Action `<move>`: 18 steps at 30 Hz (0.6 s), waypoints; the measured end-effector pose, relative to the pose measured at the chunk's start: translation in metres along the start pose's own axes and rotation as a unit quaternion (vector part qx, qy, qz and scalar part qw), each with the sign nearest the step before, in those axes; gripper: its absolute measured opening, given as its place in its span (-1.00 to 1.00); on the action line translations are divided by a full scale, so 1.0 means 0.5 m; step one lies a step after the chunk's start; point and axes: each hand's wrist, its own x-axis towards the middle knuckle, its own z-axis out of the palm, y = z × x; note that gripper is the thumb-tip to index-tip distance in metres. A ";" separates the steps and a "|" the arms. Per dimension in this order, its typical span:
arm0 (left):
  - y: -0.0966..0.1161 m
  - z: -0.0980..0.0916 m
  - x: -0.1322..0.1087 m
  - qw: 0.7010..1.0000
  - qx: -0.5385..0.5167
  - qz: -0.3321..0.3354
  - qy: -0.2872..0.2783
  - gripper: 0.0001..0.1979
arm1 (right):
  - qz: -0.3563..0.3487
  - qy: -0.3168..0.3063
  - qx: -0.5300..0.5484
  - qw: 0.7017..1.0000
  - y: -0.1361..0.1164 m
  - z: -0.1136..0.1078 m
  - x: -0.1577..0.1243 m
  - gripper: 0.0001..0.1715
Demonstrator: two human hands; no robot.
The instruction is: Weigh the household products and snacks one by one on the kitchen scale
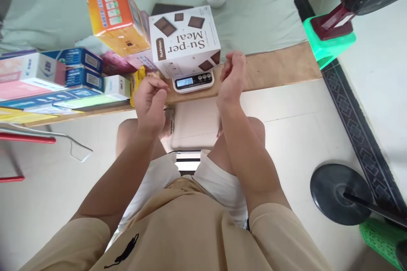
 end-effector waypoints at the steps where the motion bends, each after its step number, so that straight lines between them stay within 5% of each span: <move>1: 0.007 0.000 -0.003 1.000 0.002 0.003 0.001 -0.52 | 0.003 -0.010 0.002 1.000 -0.003 -0.004 -0.002 -0.66; 10: 0.087 0.009 -0.039 0.999 -0.013 0.001 0.049 -0.53 | 0.036 -0.061 0.004 0.997 -0.044 -0.029 -0.039 -0.71; 18: 0.051 0.005 -0.073 0.999 -0.026 -0.048 0.000 -0.54 | 0.062 -0.072 -0.046 0.994 -0.066 -0.025 -0.078 -0.76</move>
